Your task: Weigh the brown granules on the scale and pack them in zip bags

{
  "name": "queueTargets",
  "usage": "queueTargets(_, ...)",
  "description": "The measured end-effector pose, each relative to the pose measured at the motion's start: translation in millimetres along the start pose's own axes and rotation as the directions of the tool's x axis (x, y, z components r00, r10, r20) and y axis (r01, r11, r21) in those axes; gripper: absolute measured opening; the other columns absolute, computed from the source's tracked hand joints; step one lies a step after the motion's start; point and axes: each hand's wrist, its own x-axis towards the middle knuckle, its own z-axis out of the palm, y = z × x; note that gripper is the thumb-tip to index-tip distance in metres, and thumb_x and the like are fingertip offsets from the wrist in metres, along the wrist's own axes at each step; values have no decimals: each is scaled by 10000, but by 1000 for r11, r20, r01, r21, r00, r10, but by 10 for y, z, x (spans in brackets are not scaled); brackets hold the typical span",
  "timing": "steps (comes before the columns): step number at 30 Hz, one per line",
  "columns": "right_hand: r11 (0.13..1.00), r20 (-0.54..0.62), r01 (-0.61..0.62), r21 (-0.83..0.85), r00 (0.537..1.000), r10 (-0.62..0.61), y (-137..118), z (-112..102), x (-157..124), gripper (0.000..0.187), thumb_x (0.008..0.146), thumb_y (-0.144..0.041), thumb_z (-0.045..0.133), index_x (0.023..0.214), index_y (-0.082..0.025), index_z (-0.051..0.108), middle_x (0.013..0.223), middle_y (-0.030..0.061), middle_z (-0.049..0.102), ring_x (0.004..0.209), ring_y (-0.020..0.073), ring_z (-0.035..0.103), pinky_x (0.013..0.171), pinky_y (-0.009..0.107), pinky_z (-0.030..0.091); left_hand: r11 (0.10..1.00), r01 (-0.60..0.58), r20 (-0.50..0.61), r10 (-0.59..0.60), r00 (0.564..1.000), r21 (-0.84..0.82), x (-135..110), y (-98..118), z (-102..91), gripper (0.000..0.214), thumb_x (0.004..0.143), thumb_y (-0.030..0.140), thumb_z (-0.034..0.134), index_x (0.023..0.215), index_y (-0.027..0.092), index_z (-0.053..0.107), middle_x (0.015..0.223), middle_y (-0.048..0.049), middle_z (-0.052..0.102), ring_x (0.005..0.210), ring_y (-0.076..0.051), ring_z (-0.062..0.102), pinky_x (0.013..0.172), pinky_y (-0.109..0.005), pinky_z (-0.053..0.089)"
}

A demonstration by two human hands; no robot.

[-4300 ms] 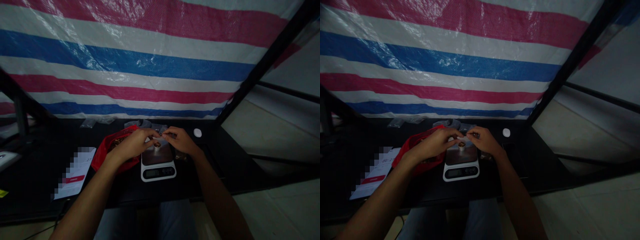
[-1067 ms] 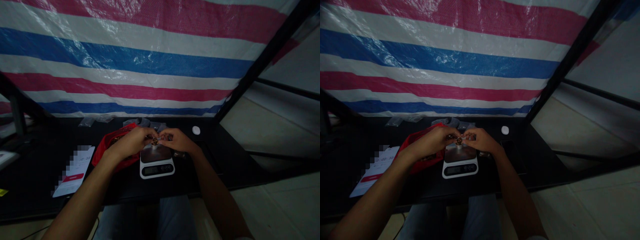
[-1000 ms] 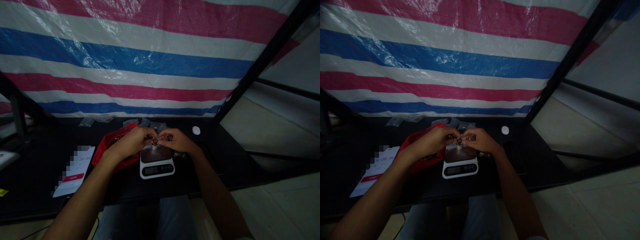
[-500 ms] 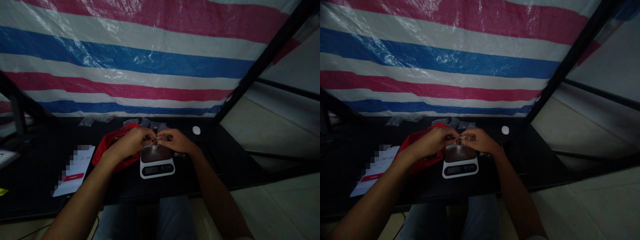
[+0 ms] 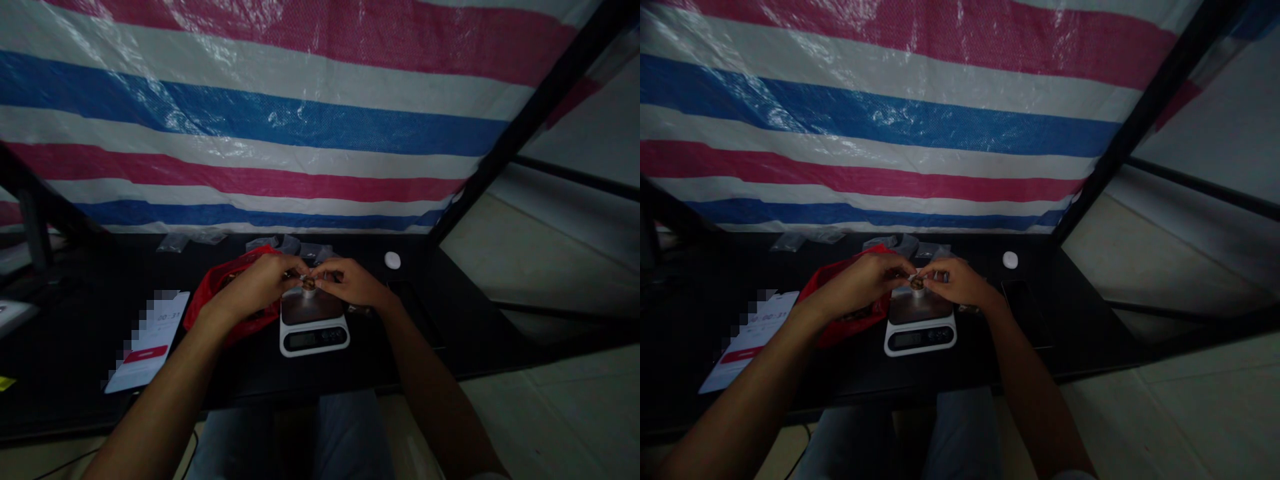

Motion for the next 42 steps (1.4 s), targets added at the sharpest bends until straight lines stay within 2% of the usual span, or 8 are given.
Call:
queueTargets(8, 999, -41, -3, 35, 999, 5, -11, -5, -1, 112, 907, -197, 691, 980, -170, 771, 841, 16, 714, 736, 139, 591, 691, 275, 425, 996, -78, -107, 73, 992, -40, 43, 53, 41, 93, 921, 170, 744, 1003, 198, 775, 959, -20, 808, 888, -188, 753, 828, -282, 547)
queueTargets(13, 997, -9, 17, 69, 1000, -17, -24, -14, 0, 55, 886, -199, 690, 903, -169, 733, 822, 3, 683, 733, 137, 561, 690, 276, 405, 994, -103, -105, 97, 990, -48, 92, 99, 118, 103, 908, 135, 753, 986, 198, 772, 985, -23, 805, 922, -190, 757, 850, -282, 544)
queueTargets(17, 997, 16, 0, 75, 1000, -1, -36, -30, -6, 84, 893, -219, 680, 924, -165, 738, 818, -1, 672, 732, 136, 548, 689, 276, 396, 992, -118, -94, 112, 989, -55, 92, 110, 146, 121, 903, 115, 757, 996, 192, 768, 1028, -33, 801, 957, -192, 756, 877, -287, 546)
queueTargets(26, 996, -16, -9, 94, 1000, 11, -18, -16, -8, 86, 871, -207, 682, 907, -164, 747, 820, 11, 695, 719, 142, 572, 678, 276, 415, 991, -90, -83, 82, 993, -99, 64, 115, 138, 168, 890, 137, 749, 1051, 186, 748, 1073, -46, 790, 975, -204, 754, 904, -315, 569)
queueTargets(30, 996, -15, -19, 82, 1000, 21, -21, -19, -11, 94, 887, -228, 693, 926, -168, 755, 845, 21, 717, 724, 143, 578, 682, 276, 429, 987, -91, -88, 79, 993, -132, 37, 164, 117, 167, 953, 205, 646, 1096, 190, 731, 1111, -63, 793, 999, -210, 752, 926, -333, 582)
queueTargets(33, 995, -25, -30, 97, 999, 32, -20, -18, -13, 97, 891, -212, 694, 949, -172, 759, 851, 21, 718, 724, 142, 580, 677, 273, 434, 988, -86, -116, 72, 991, -128, 12, 184, 99, 252, 934, 122, 557, 1115, 187, 720, 1118, -61, 793, 1017, -203, 748, 939, -330, 577)
queueTargets(38, 996, -32, 0, 93, 999, 3, -22, -13, -8, 114, 896, -204, 697, 974, -173, 774, 875, 25, 723, 747, 145, 595, 701, 279, 446, 989, -98, -146, 81, 986, -113, 20, 108, 107, 249, 968, 135, 504, 1105, 183, 706, 1111, -64, 787, 1031, -203, 744, 947, -335, 574)
queueTargets(42, 998, -63, 31, 49, 998, -27, -35, -12, -3, 195, 920, -194, 686, 1085, -184, 789, 937, 37, 723, 779, 149, 597, 715, 286, 451, 990, -93, -179, 73, 981, -106, 31, 39, 99, 227, 984, 181, 528, 1129, 187, 702, 1142, -74, 780, 1078, -215, 733, 971, -346, 568)
